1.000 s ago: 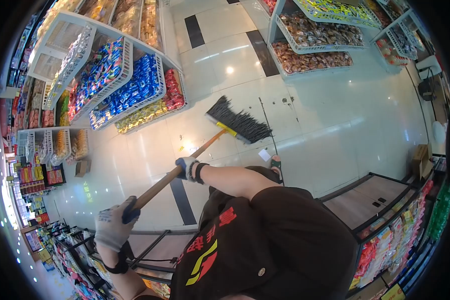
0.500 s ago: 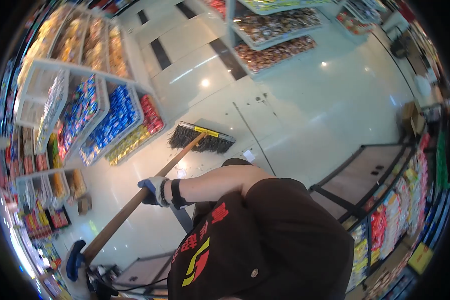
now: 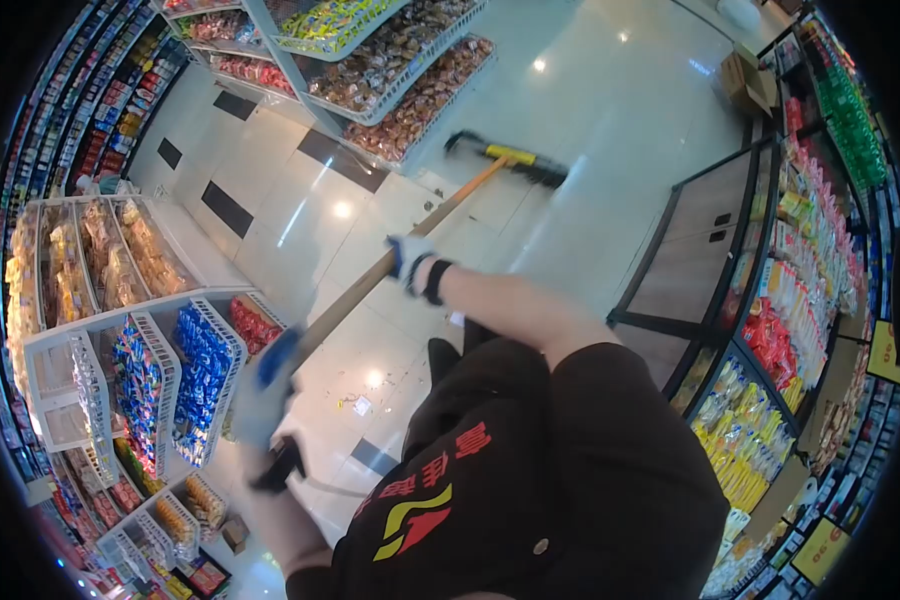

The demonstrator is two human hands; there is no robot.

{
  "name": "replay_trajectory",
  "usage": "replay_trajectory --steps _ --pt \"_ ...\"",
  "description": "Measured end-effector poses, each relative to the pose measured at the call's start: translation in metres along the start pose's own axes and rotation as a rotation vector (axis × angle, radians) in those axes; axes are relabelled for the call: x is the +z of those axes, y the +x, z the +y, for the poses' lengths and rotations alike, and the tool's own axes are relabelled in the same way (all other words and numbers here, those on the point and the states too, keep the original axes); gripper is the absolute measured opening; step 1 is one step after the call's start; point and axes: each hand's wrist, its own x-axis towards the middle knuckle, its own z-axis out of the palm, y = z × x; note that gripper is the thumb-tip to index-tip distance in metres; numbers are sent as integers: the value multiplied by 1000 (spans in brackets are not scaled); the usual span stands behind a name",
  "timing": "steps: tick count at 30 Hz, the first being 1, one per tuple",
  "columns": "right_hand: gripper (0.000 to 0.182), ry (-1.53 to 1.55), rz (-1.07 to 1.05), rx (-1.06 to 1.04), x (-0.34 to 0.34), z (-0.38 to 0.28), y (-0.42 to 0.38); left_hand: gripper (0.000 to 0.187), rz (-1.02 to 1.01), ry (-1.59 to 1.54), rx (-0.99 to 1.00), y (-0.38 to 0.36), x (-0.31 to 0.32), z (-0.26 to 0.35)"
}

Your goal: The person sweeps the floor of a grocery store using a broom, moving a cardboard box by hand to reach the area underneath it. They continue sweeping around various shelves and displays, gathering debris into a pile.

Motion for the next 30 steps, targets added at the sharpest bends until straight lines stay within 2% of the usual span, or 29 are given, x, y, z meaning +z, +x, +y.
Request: replay_trajectory --steps 1,3,5,6,7,9,11,12,14,15,17,18,19,21,22,24,25,26,27,28,29,30 --pt "19 148 131 -11 -20 -13 5 43 -75 66 -44 30 33 2" --pt "18 162 323 -94 -67 -16 31 49 -267 214 -16 78 101 23" --pt "17 -112 359 -214 -138 16 85 52 -372 294 117 114 170 30" --pt "19 -126 399 -201 -155 10 63 58 -450 436 220 136 206 8" --pt "20 -143 439 -190 -164 1 32 58 -472 443 230 139 230 -1" --pt "23 -130 588 -120 -170 1 -1 61 -480 746 322 129 259 -15" --pt "21 -574 651 -62 -174 20 -7 62 -529 757 259 107 258 -26" --pt "21 -568 647 -64 -177 34 -2 63 -565 755 203 96 254 -32" --pt "20 -1422 437 -10 -178 79 16 61 -595 803 138 69 234 -49" --pt "20 -1427 423 -17 -171 92 17 59 -622 842 79 57 223 -57" --pt "19 -1280 435 134 -140 111 -8 59 -598 847 75 28 197 -80" --pt "19 -1347 497 170 -124 131 -13 58 -595 869 74 3 176 -96" --pt "20 -1678 379 106 -129 174 16 58 -589 891 74 -22 155 -112" --pt "21 -2243 114 -18 -80 185 -49 58 -584 889 31 -68 114 -141" --pt "21 -2247 113 -29 -65 213 -58 57 -599 893 -4 -92 91 -157" --pt "22 -1902 273 -86 -41 275 -68 57 -574 890 19 -144 42 -193" --pt "24 -1857 252 -51 -25 311 -62 57 -549 882 43 -169 17 -209" --pt "25 -1572 370 23 -18 364 -39 57 -544 910 7 -194 -9 -221" --pt "25 -1584 98 -136 -26 434 6 56 -536 935 -33 -218 -34 -231" --pt "24 -1341 67 -87 -8 465 2 55 -506 941 -47 -242 -58 -240" --pt "23 -1377 5 -176 4 512 13 54 -484 950 -68 -267 -80 -248" --pt "23 -1019 56 85 38 517 -21 53 -452 954 -82 -290 -101 -252"
